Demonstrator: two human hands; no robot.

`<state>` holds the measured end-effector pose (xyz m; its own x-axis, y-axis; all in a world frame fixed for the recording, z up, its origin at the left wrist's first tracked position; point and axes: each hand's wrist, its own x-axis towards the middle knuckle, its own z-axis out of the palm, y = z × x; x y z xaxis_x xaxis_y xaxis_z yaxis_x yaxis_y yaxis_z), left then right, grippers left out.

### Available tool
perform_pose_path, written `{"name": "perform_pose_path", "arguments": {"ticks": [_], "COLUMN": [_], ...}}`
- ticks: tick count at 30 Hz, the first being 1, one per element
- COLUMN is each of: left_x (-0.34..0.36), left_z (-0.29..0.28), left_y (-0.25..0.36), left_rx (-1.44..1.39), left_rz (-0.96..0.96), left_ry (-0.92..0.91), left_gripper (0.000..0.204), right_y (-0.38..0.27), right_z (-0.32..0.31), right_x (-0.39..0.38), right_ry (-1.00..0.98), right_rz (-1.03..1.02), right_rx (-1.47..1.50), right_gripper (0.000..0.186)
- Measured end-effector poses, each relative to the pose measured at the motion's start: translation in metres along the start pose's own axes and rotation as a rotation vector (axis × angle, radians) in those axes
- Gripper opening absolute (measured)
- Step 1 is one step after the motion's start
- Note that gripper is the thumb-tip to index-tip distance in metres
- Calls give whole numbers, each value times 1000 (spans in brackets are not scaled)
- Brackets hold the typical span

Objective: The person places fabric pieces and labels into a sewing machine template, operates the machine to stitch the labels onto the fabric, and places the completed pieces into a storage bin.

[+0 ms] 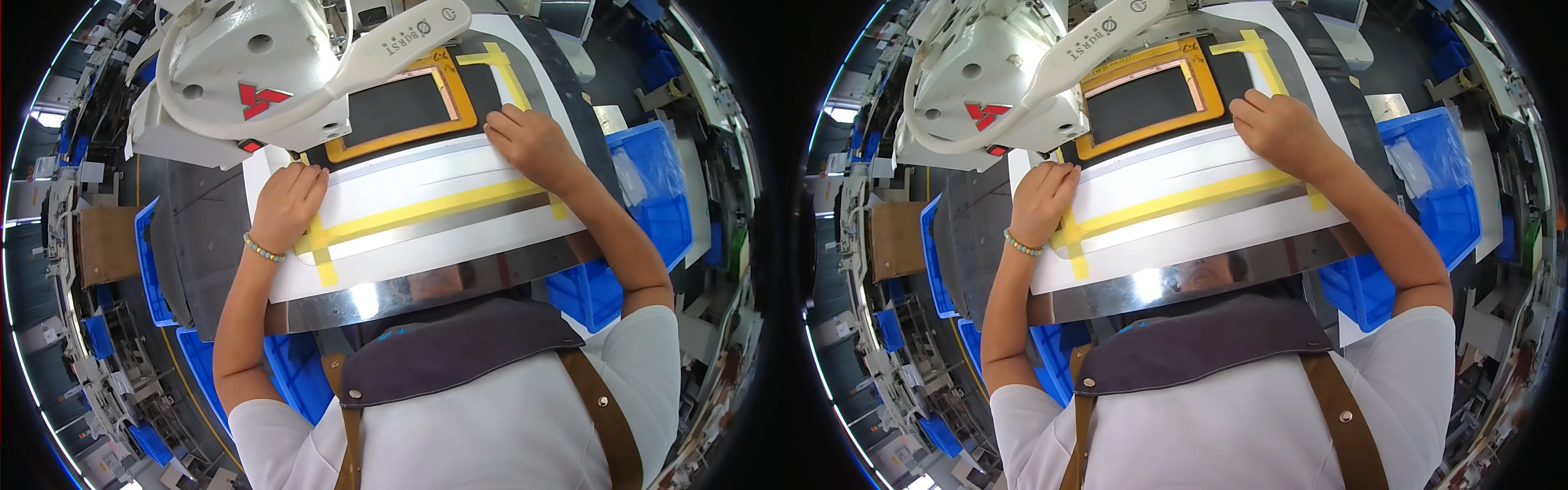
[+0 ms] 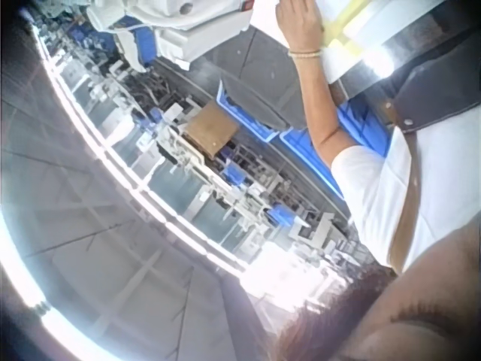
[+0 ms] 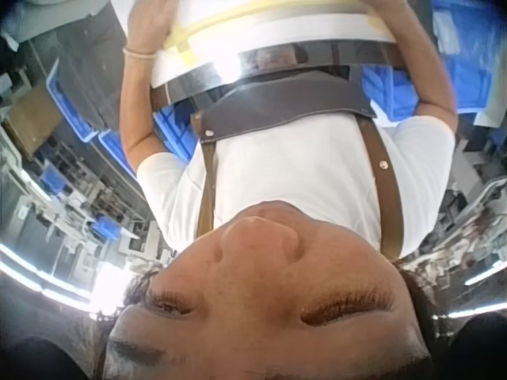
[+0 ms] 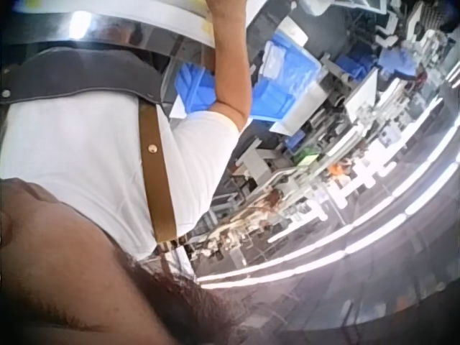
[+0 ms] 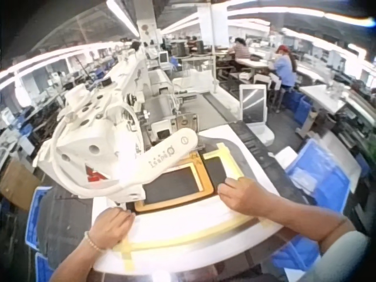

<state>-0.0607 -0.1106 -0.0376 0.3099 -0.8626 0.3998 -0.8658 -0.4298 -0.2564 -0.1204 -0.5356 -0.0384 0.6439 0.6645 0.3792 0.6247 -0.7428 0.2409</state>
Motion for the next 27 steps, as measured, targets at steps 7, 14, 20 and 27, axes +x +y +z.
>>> {"name": "perform_pose_path", "arguments": {"ticks": [7, 14, 20, 27], "left_x": [-10, -15, -17, -10], "left_z": [-4, -11, -12, -7], "left_y": [5, 27, 31, 30], "left_rx": [-118, -271, -344, -445], "left_rz": [-100, -382, -477, -524], "left_ry": [-73, -77, -135, -101], "left_gripper": [30, 37, 40, 35], "right_y": [-15, -17, -22, -15], "right_z": [7, 3, 3, 3], "right_x": [-12, -25, -33, -42], "right_ry": [88, 135, 151, 193], "right_rz": [119, 256, 352, 371], "right_rx": [141, 220, 311, 342], "right_gripper": [25, 24, 22, 15]}}
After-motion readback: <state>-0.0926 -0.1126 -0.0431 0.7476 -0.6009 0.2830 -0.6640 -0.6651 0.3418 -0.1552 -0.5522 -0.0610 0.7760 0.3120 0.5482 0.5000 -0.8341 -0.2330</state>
